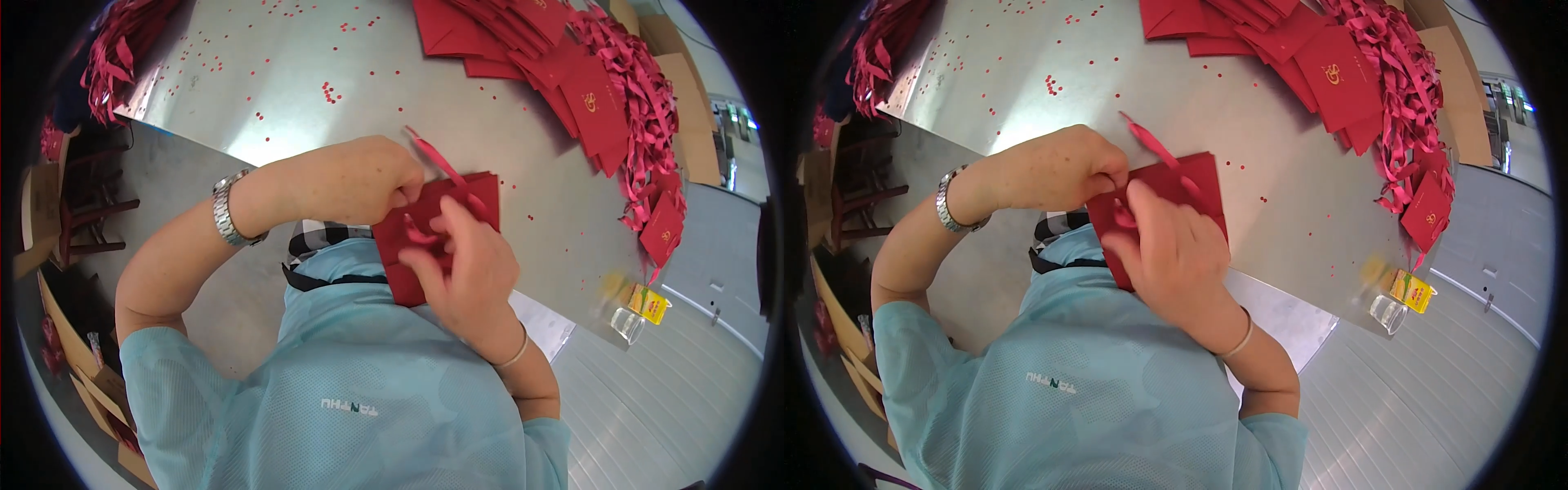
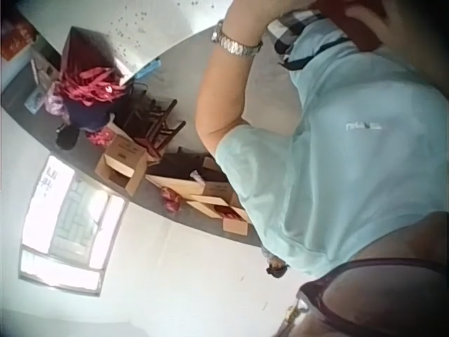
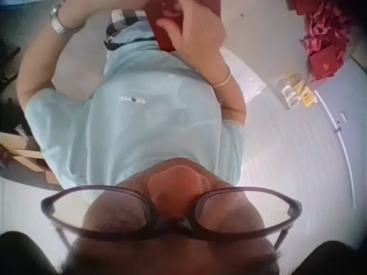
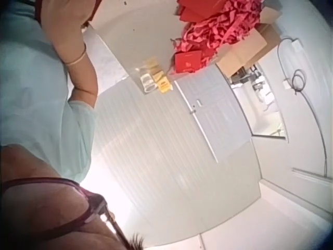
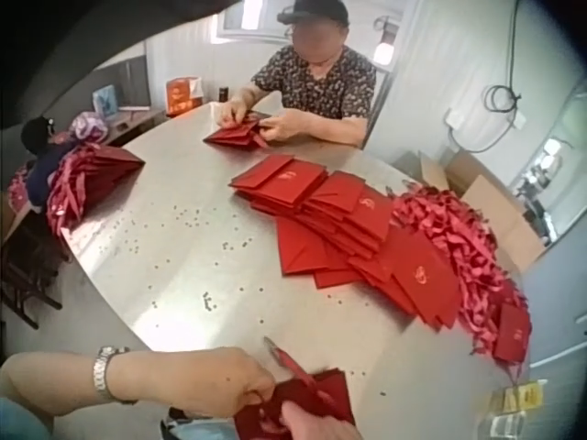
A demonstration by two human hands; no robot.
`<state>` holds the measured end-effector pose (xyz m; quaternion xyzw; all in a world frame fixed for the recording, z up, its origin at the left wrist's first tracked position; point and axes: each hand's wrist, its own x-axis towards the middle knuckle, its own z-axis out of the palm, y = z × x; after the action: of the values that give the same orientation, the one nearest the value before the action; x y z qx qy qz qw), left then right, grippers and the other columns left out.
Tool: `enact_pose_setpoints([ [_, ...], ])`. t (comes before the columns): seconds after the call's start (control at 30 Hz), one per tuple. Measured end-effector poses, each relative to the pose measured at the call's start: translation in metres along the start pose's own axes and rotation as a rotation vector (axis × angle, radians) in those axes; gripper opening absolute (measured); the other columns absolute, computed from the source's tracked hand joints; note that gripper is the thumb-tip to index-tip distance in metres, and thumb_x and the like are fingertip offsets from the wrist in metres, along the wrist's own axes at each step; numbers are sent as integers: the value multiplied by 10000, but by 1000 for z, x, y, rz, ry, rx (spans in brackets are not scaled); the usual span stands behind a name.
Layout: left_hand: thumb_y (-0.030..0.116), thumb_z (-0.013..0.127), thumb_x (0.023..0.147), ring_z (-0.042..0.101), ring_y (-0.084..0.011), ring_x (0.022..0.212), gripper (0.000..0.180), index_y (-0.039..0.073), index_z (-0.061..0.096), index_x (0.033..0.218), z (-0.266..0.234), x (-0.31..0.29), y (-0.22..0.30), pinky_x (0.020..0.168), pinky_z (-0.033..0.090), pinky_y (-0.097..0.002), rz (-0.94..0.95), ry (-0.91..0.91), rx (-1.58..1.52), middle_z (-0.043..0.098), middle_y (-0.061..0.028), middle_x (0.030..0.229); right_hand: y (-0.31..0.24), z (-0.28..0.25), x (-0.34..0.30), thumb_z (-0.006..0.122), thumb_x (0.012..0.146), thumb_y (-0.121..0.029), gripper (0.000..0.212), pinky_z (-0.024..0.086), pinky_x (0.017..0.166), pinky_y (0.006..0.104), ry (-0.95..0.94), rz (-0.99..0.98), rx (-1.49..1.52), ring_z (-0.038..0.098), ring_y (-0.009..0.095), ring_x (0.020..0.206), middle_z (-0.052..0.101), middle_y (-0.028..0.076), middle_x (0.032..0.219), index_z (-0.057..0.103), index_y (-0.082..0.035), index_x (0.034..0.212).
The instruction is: The person threads pink ribbons through holes in red paper bags by hand to create handles.
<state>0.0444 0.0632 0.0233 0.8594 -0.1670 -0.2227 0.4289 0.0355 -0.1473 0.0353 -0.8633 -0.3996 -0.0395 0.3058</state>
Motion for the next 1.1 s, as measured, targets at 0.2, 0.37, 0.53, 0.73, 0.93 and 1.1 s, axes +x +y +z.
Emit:
enact_pose_setpoints([
  [0.2, 27, 588, 824, 606, -319, 772, 60, 12, 637, 855, 0, -4, -9, 682, 487, -383, 0, 31, -70, 611, -136, 819, 59, 0, -67, 838, 697, -280, 637, 437, 847, 416, 79, 199, 177, 540, 327, 1029, 586, 169, 1136, 530, 0, 1179],
  [0.37, 21, 604, 808, 600, -305, 849, 39, 26, 633, 834, -4, 1, -26, 678, 481, -397, 94, 230, 438, 567, -97, 963, 64, 3, -63, 793, 731, -342, 652, 411, 898, 406, -8, 47, -93, 530, 319, 1024, 573, 149, 1145, 530, -2, 1221],
  [0.53, 100, 568, 867, 619, -333, 828, 101, 55, 649, 829, -27, -6, -41, 705, 502, -425, -169, 481, 479, 588, -105, 947, 67, 3, -63, 790, 729, -325, 574, 412, 891, 385, 1, 47, -87, 519, 291, 1023, 574, 117, 1139, 584, -27, 1175],
  [0.73, 73, 563, 865, 619, -336, 857, 138, 67, 676, 943, -18, -15, -47, 722, 508, -417, -354, 636, 418, 609, -111, 1004, 65, 1, -62, 786, 721, -301, 481, 412, 872, 368, -33, 23, -88, 505, 260, 1007, 576, 75, 1106, 639, -47, 1101],
  [0.93, -16, 602, 752, 600, -318, 869, 257, 40, 661, 995, 39, -6, 7, 749, 510, -409, 117, 889, 308, 624, -133, 937, 63, 1, -59, 783, 719, -308, 481, 411, 861, 365, -42, 23, -112, 508, 261, 996, 577, 76, 1099, 643, -45, 1096],
  [1.1, 98, 685, 769, 586, -300, 801, 99, 46, 645, 844, 59, 17, 17, 691, 494, -409, -115, 700, 360, 614, -111, 818, 62, -18, -46, 776, 738, -255, 418, 431, 839, 376, -83, 9, -70, 549, 270, 943, 602, 105, 1052, 651, -48, 1078],
])
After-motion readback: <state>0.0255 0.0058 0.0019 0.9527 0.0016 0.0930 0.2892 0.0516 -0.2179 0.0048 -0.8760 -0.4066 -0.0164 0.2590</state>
